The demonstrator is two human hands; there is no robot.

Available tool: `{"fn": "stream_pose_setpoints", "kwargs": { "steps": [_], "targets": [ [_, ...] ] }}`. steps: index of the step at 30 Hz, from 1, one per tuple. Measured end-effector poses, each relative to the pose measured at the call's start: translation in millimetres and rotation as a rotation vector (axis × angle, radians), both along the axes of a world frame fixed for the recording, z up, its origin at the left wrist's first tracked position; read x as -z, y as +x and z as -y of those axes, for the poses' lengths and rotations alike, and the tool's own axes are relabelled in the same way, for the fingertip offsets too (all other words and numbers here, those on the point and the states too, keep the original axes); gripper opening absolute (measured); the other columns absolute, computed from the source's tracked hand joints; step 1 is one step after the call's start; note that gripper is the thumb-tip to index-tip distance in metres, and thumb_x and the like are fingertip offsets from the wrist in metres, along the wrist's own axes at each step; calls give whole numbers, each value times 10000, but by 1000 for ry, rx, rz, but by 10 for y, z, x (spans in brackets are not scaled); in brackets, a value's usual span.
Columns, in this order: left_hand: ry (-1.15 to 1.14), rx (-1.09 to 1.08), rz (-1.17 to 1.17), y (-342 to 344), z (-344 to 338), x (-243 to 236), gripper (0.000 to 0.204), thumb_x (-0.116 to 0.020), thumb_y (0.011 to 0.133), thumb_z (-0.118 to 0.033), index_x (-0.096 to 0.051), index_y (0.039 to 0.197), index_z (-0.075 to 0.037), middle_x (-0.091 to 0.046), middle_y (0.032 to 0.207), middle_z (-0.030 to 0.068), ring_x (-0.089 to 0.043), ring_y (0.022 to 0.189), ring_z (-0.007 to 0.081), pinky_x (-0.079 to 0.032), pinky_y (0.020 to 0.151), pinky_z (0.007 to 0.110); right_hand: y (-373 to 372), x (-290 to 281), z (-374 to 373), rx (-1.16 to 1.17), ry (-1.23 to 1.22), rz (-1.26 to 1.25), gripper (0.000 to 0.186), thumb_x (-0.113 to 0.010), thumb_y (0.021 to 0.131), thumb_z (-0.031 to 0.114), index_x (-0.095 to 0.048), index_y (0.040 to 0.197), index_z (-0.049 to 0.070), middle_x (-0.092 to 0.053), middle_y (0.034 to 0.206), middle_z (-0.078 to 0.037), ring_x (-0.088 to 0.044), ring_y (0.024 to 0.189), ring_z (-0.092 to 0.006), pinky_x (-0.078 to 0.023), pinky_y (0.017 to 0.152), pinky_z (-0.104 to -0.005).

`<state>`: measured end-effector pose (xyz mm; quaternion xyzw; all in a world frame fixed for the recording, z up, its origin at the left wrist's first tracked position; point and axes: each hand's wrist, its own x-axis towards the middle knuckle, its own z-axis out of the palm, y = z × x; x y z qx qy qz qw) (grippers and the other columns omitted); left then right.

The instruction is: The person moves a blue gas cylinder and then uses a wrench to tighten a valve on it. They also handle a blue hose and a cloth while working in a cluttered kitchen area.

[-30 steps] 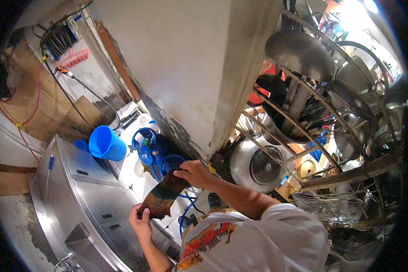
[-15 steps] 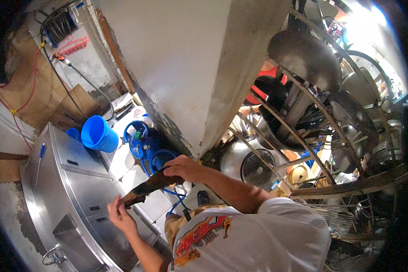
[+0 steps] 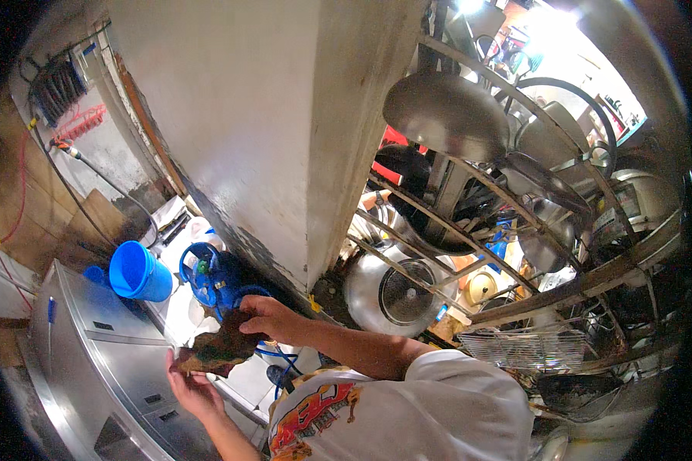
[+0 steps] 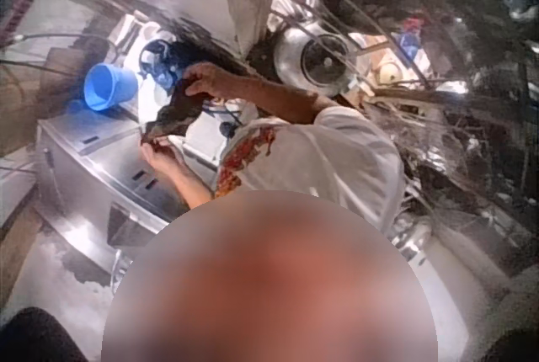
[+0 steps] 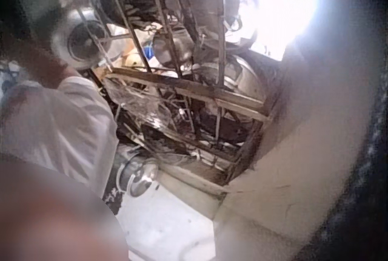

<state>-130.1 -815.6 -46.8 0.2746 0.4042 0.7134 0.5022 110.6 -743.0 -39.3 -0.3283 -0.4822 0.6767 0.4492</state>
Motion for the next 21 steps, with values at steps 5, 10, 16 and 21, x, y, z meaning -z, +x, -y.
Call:
{"fn": "stream_pose_setpoints", "kwargs": {
  "steps": [5, 10, 16, 21],
  "targets": [
    [-159, 44, -227, -42, -143, 29, 411, -478, 968, -292, -472, 1269, -13, -553, 1040, 102, -577, 980, 222, -482, 831, 347, -62, 6, 34, 200, 206, 368, 337, -600, 766, 37, -534, 1096, 41, -576, 888, -81, -547, 769, -140, -459, 694, -300],
    [-201, 136, -166, -97, -204, -217, 305, -489, 960, -167, -488, 1216, -2, -592, 979, 107, -608, 882, 210, -493, 816, 345, 122, -245, -25, 259, 230, 488, 298, -591, 780, 47, -626, 1076, 50, -610, 834, -69, -556, 773, -121, -460, 723, -277],
    [-59, 253, -30, -78, -261, -355, 390, -615, 817, 19, -492, 1187, 21, -619, 990, 99, -609, 912, 196, -489, 840, 323, 99, -254, 8, 320, 116, 382, 199, -641, 751, 85, -670, 940, 32, -664, 852, -83, -605, 795, -159, -468, 757, -283],
    [-135, 199, -674, -19, -151, -792, 317, -582, 808, 64, -574, 1124, 37, -595, 951, 71, -580, 897, 155, -454, 829, 273, 105, -599, 259, 415, 119, 221, 214, -654, 753, -16, -660, 964, 19, -668, 874, -64, -615, 831, -120, -475, 781, -247]
  ]
}}
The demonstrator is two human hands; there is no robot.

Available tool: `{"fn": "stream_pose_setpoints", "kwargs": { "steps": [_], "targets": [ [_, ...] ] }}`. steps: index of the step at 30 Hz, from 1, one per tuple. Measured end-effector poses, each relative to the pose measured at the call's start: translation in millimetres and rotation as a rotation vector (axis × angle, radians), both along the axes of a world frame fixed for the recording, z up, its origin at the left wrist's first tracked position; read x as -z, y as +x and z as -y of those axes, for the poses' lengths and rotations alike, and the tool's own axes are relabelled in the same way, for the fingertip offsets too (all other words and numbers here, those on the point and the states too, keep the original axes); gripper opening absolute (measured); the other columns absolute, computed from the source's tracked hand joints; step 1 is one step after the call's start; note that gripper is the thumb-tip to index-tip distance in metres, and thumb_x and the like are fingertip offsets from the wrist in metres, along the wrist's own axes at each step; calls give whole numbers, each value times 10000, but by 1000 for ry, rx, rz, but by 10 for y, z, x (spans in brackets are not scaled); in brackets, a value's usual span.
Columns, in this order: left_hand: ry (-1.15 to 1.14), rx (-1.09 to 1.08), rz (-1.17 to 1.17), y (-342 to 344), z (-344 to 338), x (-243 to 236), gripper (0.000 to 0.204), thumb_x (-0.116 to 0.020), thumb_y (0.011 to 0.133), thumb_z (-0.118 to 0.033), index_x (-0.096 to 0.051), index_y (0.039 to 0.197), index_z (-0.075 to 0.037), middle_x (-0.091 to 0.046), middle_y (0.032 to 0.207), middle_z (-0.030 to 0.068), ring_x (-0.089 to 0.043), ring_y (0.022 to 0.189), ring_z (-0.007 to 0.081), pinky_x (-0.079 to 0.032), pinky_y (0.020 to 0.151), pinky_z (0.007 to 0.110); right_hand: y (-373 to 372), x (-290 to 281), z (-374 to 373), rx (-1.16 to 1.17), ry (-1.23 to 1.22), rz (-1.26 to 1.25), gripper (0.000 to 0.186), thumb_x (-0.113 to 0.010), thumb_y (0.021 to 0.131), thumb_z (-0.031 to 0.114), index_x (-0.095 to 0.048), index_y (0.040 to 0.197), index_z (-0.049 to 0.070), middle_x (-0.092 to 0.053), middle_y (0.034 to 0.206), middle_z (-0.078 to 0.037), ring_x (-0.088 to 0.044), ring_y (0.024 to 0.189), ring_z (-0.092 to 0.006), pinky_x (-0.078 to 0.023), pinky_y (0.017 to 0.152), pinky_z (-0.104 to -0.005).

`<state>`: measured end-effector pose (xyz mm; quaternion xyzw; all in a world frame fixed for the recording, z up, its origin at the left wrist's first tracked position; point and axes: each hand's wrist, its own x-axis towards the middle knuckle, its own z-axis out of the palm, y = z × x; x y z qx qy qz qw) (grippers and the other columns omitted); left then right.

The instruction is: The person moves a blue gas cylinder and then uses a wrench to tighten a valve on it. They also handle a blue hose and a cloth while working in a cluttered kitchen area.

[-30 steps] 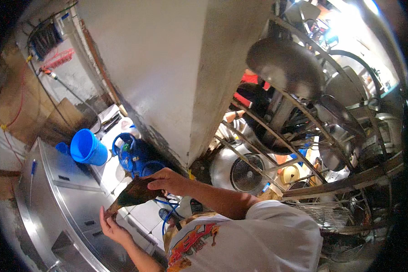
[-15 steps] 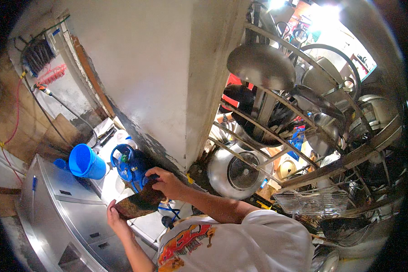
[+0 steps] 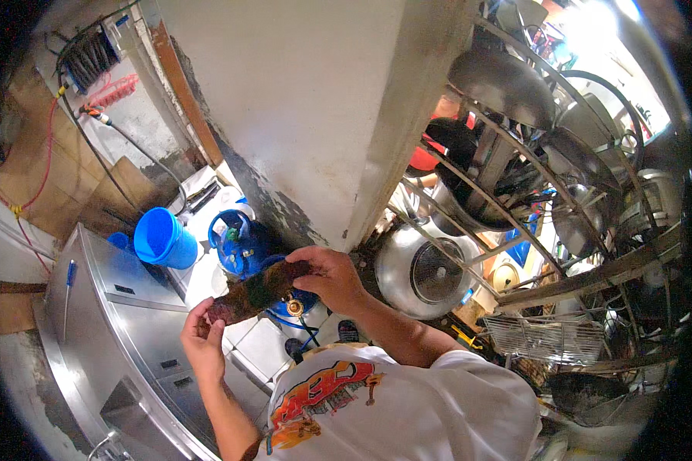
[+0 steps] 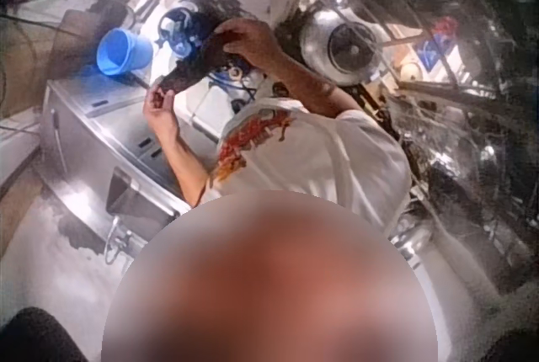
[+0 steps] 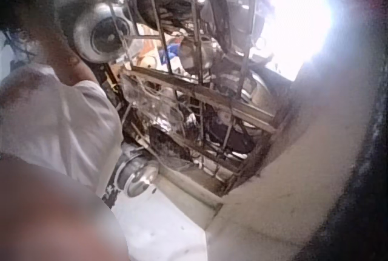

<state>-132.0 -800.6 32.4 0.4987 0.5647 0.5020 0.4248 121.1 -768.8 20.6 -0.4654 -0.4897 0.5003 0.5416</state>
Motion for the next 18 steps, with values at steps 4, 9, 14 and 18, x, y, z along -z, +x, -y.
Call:
{"fn": "stream_pose_setpoints", "kwargs": {
  "steps": [4, 9, 14, 18],
  "targets": [
    [259, -2, -210, -2, -15, -264, 235, -586, 822, 14, -615, 1055, 29, -565, 939, 77, -556, 895, 166, -439, 802, 265, 104, -225, 137, 132, 174, 222, 213, -661, 756, -27, -653, 965, 14, -668, 876, -71, -619, 849, -123, -487, 766, -260],
    [463, -98, -248, -6, -39, -454, 119, -547, 890, -72, -592, 950, 20, -550, 1025, 120, -541, 959, 228, -448, 875, 345, 108, -415, 228, 244, 354, 246, 157, -634, 771, -48, -640, 914, 16, -657, 880, -88, -614, 793, -135, -490, 723, -263],
    [889, -274, 133, 286, 353, -957, 89, -496, 914, -152, -512, 921, -65, -489, 946, 120, -510, 800, 233, -474, 754, 394, -161, -772, 374, 371, 943, -109, 53, -598, 837, 66, -595, 883, 93, -585, 1058, -172, -586, 835, -266, -506, 724, -392],
    [849, 46, 522, 346, 499, -1428, 244, -450, 889, -328, -463, 804, -99, -407, 675, 61, -410, 613, 200, -378, 552, 338, -335, -1330, 402, 455, 1242, -528, 65, -580, 855, 159, -557, 910, 133, -528, 1134, -213, -550, 958, -340, -478, 816, -491]
  ]
}}
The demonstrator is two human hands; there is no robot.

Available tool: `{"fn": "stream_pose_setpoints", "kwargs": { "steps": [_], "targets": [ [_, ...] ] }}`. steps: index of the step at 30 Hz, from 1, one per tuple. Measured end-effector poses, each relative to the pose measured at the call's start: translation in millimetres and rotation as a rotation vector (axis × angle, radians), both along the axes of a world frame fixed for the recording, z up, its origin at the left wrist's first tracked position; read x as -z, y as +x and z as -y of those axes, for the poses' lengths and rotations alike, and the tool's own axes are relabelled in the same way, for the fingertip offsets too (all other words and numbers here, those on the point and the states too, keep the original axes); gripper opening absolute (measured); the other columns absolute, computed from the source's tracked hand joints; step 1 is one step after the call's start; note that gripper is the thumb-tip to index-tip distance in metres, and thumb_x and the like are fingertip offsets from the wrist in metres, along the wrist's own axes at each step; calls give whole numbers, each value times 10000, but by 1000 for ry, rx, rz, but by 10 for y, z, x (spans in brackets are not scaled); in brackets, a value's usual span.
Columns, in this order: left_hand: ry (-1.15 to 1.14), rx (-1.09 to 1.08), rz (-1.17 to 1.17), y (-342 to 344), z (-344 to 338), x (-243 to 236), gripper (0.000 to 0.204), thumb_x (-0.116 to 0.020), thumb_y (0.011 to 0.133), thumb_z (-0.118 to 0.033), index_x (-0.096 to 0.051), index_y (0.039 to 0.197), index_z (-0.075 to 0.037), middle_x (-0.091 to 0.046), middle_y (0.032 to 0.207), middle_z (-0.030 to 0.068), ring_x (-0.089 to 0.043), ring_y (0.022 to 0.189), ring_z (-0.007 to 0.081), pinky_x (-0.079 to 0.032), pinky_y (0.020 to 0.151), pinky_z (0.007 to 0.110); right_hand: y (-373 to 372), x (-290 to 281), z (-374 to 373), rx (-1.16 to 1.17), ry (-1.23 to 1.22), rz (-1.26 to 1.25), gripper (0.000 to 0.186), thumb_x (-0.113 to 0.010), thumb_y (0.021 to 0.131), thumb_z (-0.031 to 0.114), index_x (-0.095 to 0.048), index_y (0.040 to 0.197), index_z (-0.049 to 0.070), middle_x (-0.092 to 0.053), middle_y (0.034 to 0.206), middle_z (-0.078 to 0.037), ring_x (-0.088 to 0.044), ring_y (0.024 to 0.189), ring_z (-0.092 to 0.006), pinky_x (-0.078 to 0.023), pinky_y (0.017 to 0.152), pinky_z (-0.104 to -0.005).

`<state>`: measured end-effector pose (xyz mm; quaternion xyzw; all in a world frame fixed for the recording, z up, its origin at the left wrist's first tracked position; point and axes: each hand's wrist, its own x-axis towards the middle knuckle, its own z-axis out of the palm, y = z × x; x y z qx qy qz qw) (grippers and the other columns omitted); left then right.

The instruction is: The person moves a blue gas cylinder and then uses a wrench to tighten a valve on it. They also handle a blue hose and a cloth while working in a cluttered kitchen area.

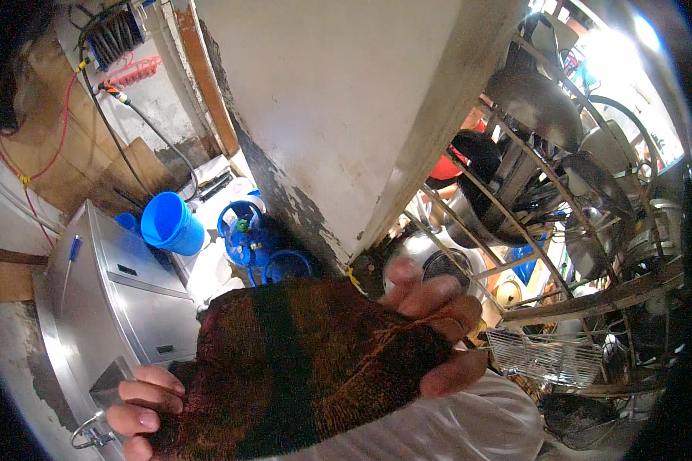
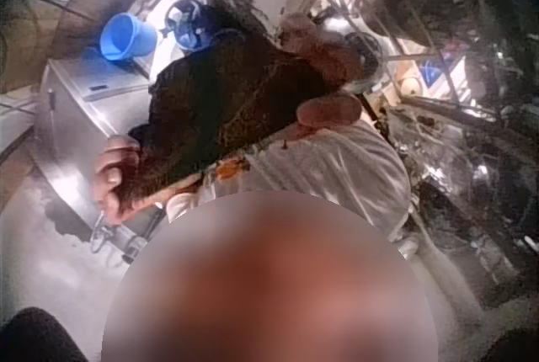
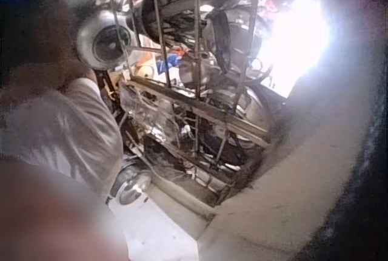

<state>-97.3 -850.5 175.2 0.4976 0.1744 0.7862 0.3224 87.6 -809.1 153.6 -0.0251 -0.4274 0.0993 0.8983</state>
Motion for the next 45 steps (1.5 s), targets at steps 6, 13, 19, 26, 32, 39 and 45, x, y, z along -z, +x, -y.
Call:
{"fn": "stream_pose_setpoints", "kwargs": {
  "steps": [6, 13, 19, 26, 32, 39, 45],
  "targets": [
    [-194, -247, -203, 704, -722, 256, 704, -450, 901, -534, -362, 1372, -19, -437, 1386, 147, -417, 1264, 268, -309, 1062, 414, -399, 66, -242, -341, -463, 454, 231, -496, 842, 37, -502, 1069, -8, -544, 1119, -175, -547, 1037, -303, -439, 889, -379],
    [-628, 416, -374, 129, -663, 1131, 395, -597, 888, -269, -521, 1133, 32, -571, 1083, 100, -537, 986, 181, -426, 875, 317, -35, 920, -204, -357, -920, 716, 266, -616, 797, 71, -546, 1049, 29, -602, 987, -149, -610, 930, -311, -475, 834, -372],
    [-811, 287, -870, 239, -447, 1268, 242, -634, 825, -57, -565, 1047, 9, -644, 860, 114, -592, 784, 153, -488, 727, 312, -57, 1212, -194, -325, -945, 869, 287, -673, 788, 63, -565, 1048, 5, -615, 955, -129, -619, 878, -204, -483, 806, -317],
    [-896, 73, -884, 282, -383, 1352, 175, -550, 887, -74, -617, 1018, 21, -666, 787, 138, -614, 718, 161, -496, 681, 311, -2, 1414, -234, -392, -1091, 706, 258, -663, 804, 111, -567, 1032, 37, -607, 936, -84, -596, 870, -183, -483, 788, -315],
    [-1007, -34, -646, 141, -321, 1320, 246, -513, 906, -46, -612, 1117, 31, -683, 875, 135, -628, 755, 159, -500, 714, 303, 186, 2078, -86, -744, -1459, 296, 309, -624, 831, 154, -543, 1119, 77, -604, 1029, -66, -573, 957, -163, -465, 842, -320],
    [-381, 46, -1069, 684, -196, 1732, 377, -551, 876, -93, -533, 1235, 20, -640, 950, 264, -627, 895, 410, -495, 805, 421, -70, 2645, 73, -1807, -1203, -496, 558, -475, 926, 501, -478, 1310, 95, -525, 1306, -112, -513, 1173, -278, -346, 1043, -448],
    [-570, 314, -1147, 744, -45, 1856, 442, -536, 875, -126, -485, 1297, -7, -634, 919, 263, -624, 857, 410, -487, 775, 458, -220, 2586, 146, -2052, -1055, -618, 578, -464, 926, 512, -462, 1325, 95, -512, 1322, -114, -502, 1187, -286, -332, 1054, -454]
  ]
}}
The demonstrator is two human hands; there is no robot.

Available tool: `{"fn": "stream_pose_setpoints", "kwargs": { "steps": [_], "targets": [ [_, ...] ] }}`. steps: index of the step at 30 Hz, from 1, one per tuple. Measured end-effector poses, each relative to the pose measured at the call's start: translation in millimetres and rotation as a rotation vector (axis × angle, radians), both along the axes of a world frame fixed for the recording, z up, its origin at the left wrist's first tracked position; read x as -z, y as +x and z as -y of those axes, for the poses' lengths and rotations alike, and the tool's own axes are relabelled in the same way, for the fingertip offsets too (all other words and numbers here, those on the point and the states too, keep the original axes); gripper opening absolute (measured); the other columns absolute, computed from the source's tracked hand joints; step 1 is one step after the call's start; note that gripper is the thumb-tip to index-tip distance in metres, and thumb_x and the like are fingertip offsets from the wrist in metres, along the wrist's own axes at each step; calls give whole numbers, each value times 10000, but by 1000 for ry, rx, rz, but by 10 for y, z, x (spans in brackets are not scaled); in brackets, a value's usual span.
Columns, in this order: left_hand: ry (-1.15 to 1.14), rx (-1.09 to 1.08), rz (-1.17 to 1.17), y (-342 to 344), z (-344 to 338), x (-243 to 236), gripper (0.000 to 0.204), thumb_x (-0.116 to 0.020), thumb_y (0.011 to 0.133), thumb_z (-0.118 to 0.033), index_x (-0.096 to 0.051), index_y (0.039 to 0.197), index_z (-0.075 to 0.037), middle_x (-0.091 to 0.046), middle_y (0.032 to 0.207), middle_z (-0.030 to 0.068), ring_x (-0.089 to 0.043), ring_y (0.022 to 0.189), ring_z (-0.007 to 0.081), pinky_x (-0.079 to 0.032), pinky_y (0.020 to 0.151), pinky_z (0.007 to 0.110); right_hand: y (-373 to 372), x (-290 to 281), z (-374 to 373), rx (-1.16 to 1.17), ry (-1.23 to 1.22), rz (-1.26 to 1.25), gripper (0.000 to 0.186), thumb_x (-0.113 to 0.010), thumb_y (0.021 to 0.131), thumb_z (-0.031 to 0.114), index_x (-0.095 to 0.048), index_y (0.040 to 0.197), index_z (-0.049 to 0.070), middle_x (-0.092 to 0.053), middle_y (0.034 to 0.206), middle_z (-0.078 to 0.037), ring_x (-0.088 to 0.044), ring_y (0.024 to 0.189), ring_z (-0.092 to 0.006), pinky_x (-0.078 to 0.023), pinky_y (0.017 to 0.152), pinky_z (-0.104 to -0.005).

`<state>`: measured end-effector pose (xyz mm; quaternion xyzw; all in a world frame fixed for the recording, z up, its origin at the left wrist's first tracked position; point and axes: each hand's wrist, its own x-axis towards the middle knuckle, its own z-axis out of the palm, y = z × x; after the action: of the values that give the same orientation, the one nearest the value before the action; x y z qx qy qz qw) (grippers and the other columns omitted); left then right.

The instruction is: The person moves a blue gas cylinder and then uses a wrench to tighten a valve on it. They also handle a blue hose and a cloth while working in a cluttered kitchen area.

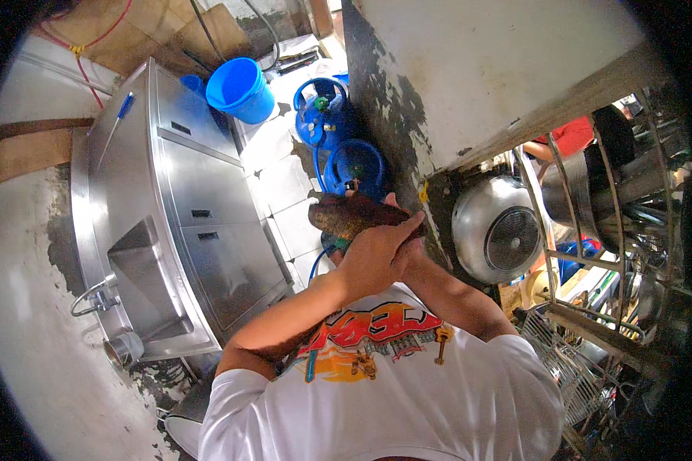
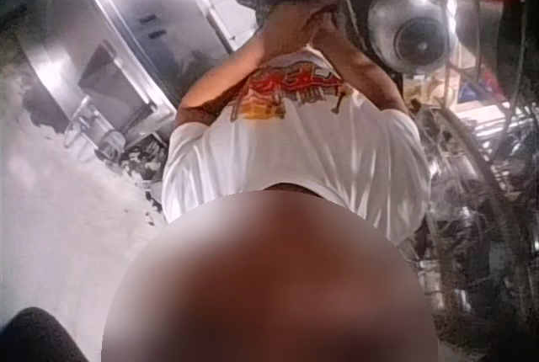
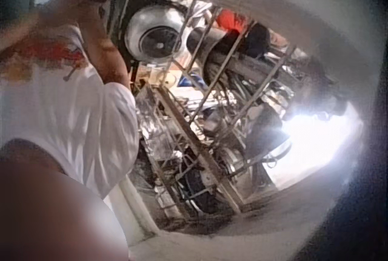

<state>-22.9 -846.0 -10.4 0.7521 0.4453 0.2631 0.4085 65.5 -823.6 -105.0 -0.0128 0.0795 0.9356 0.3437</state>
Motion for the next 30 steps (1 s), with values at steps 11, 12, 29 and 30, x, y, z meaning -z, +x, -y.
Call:
{"fn": "stream_pose_setpoints", "kwargs": {
  "steps": [11, 12, 29, 30],
  "targets": [
    [29, 92, -63, 243, -5, -92, 405, -541, 905, -190, -509, 1267, -13, -632, 958, 258, -619, 868, 415, -482, 789, 474, 283, -208, -35, 103, 74, 102, 615, -444, 926, 534, -432, 1354, 94, -487, 1353, -118, -481, 1212, -301, -305, 1075, -466],
    [18, 85, -89, 197, 11, -72, 410, -545, 902, -188, -506, 1268, -7, -634, 975, 253, -618, 881, 414, -480, 808, 470, 244, -176, -32, 104, 73, 82, 618, -442, 926, 536, -430, 1357, 94, -484, 1356, -119, -479, 1215, -302, -303, 1076, -467],
    [-595, -28, 699, 294, -332, 352, 458, -434, 999, -348, -525, 1268, 12, -608, 1108, 29, -525, 1031, 116, -399, 953, 293, 1147, -284, 367, 411, 25, 468, 628, -574, 825, 478, -494, 1287, 60, -544, 1275, -138, -514, 1168, -331, -343, 1042, -527],
    [-577, -92, 619, 247, -397, 380, 442, -432, 1002, -331, -528, 1265, 11, -610, 1078, 20, -524, 1000, 100, -405, 931, 273, 1237, -298, 476, 459, -120, 662, 581, -601, 806, 363, -497, 1264, 21, -566, 1239, -152, -537, 1141, -334, -390, 1013, -523]
  ]
}}
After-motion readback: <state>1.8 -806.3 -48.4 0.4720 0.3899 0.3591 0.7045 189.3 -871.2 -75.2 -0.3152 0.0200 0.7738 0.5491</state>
